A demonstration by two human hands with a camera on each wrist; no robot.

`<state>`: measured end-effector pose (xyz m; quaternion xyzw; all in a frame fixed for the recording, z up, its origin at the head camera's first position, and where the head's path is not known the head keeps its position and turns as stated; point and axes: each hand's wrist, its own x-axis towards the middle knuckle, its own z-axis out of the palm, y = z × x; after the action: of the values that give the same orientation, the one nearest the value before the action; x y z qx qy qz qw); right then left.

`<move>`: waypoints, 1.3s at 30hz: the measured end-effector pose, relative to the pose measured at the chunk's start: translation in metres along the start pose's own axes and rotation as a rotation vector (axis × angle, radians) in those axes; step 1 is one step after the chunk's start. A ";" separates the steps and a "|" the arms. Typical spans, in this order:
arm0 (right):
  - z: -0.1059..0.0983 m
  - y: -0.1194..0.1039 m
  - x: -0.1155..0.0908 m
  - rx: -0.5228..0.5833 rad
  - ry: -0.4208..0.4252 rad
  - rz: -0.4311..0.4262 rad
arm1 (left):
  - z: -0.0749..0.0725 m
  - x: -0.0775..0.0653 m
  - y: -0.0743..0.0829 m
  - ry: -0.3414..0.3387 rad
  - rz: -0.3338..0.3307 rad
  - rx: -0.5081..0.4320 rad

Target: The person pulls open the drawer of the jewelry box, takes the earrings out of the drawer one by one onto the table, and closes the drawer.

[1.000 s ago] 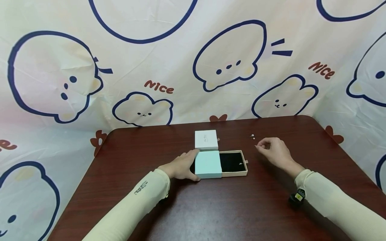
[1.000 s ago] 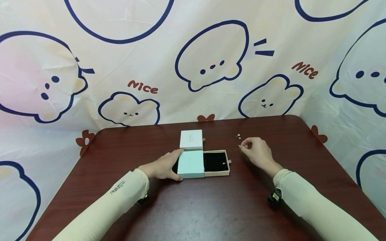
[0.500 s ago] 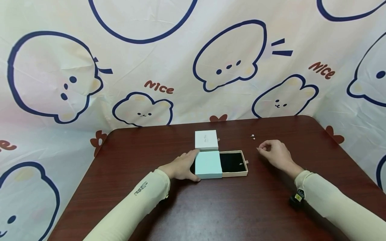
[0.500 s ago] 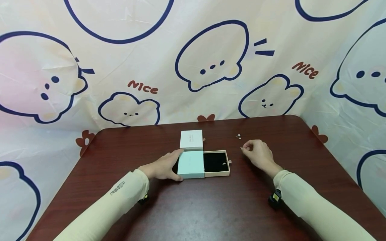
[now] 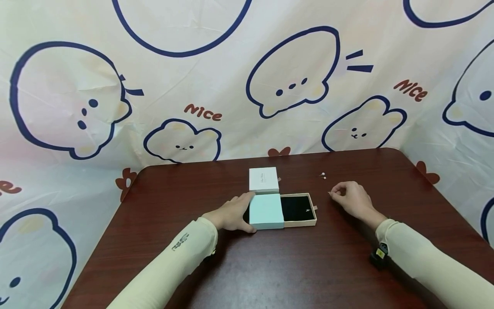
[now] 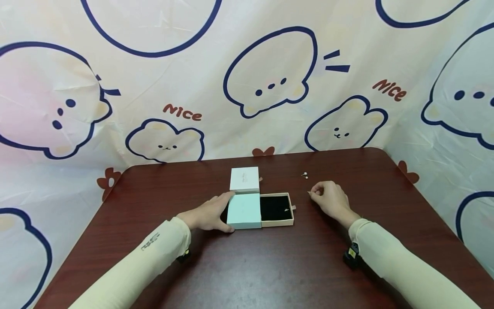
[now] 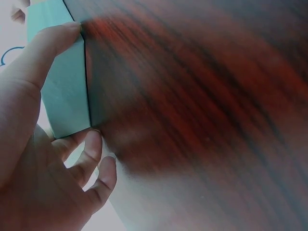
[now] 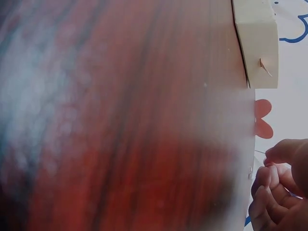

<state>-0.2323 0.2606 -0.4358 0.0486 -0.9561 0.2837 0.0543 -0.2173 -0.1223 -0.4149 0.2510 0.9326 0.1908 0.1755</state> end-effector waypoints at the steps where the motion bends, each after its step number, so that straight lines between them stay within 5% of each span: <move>1: 0.000 0.000 0.000 0.001 -0.003 0.000 | 0.000 0.000 0.000 0.001 0.000 0.001; 39: -0.007 0.005 0.003 0.044 -0.137 0.044 | 0.000 -0.001 -0.001 -0.001 0.007 0.008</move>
<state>-0.2357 0.2688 -0.4320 0.0481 -0.9520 0.3018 -0.0188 -0.2172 -0.1233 -0.4150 0.2552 0.9324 0.1876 0.1743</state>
